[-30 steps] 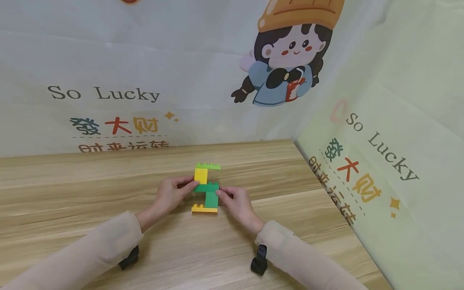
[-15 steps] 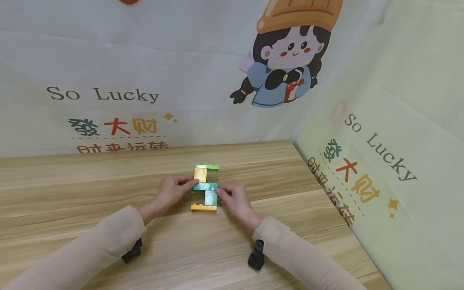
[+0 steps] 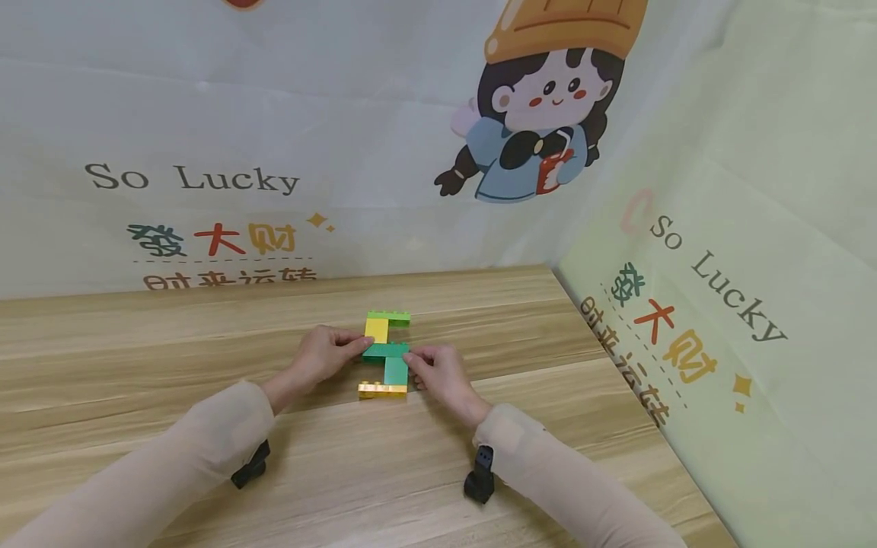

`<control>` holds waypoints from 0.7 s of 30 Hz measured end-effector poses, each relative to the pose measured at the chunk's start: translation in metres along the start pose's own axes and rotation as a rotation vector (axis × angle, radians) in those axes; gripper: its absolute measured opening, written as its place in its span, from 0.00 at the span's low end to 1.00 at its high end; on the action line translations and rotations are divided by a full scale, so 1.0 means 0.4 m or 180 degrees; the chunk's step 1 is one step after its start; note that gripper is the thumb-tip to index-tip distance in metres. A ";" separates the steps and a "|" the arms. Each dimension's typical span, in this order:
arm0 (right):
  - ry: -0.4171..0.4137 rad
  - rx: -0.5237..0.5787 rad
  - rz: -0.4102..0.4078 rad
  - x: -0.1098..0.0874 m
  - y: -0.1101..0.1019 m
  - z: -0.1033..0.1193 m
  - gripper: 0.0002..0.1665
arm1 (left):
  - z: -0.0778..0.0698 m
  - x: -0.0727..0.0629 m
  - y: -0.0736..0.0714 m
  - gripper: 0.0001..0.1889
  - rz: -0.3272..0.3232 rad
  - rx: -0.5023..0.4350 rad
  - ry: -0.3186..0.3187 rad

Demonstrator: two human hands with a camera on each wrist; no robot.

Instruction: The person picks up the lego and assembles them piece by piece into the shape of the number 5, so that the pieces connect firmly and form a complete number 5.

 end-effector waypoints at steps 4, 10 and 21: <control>0.0044 -0.0020 -0.0012 0.003 0.001 -0.001 0.15 | 0.003 0.004 -0.001 0.18 0.0028 0.0056 -0.0026; 0.0101 -0.0019 0.0027 0.011 0.004 -0.010 0.15 | 0.008 0.010 0.002 0.18 0.0108 0.0120 -0.0045; 0.0195 -0.0005 0.0104 0.020 0.007 -0.016 0.15 | 0.016 0.018 0.007 0.19 0.0157 0.0153 -0.0064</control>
Point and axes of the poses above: each hand's wrist, its own x-axis towards the middle knuckle, its own y-axis out of the palm, z = x × y, the point moved 8 cm from there along x, towards the middle knuckle, and after that the axes turned 11 degrees about y, right-handed, at the moved point
